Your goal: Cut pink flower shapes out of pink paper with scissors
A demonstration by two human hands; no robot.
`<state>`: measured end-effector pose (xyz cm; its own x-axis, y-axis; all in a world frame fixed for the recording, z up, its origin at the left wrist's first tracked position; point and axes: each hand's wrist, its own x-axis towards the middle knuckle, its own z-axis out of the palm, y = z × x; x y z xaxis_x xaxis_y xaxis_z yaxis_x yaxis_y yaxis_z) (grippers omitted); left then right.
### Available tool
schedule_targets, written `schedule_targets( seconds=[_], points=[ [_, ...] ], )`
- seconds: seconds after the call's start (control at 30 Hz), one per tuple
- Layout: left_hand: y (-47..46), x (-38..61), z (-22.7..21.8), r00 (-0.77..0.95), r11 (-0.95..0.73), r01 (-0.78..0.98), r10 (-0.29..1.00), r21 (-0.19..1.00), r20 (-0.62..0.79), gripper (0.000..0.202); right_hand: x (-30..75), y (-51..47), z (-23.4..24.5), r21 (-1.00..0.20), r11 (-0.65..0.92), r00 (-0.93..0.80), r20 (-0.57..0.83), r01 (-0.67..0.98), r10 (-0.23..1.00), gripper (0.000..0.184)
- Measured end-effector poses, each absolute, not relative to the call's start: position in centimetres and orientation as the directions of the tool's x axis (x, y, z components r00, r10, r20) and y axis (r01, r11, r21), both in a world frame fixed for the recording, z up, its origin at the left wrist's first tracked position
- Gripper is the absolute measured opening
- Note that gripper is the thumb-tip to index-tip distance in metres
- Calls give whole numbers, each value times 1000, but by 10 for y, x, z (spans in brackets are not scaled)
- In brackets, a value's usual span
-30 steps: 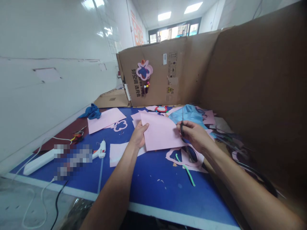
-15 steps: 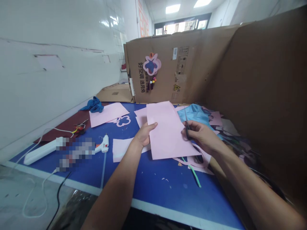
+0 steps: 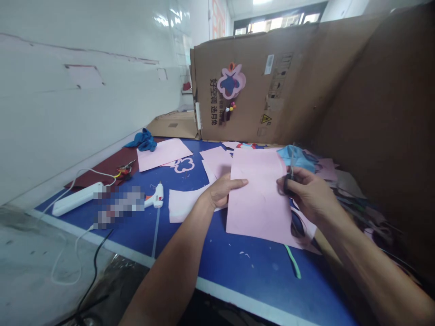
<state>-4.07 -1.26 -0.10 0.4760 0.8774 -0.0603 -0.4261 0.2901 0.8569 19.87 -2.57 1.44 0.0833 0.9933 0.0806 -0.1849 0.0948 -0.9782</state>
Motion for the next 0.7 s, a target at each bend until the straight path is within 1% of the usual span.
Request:
schedule_targets(
  seconds=[0.13,0.27,0.37,0.53,0.63,0.7],
  points=[
    [-11,-41,-1,446,257,-484,895,836,-17,39,199,-28,14,-980,185,45,182,-76,982,38],
    [-10,-39,-2,468,273,-484,884,831,-17,35,195,-31,18,-972,233,94,230,-24,969,33],
    [-10,-38,-1,478,296,-484,878,823,-35,33,193,-31,19,-971,240,109,241,20,964,29],
    [-9,-38,1,424,282,-530,905,800,-37,27,196,-30,16,-980,194,94,196,31,976,35],
    [-9,-37,2,414,282,-541,909,793,-40,26,198,-29,13,-968,230,115,241,101,964,33],
    [-10,-36,1,440,296,-540,897,788,-35,29,199,-27,12,-960,248,159,267,128,951,34]
  ],
)
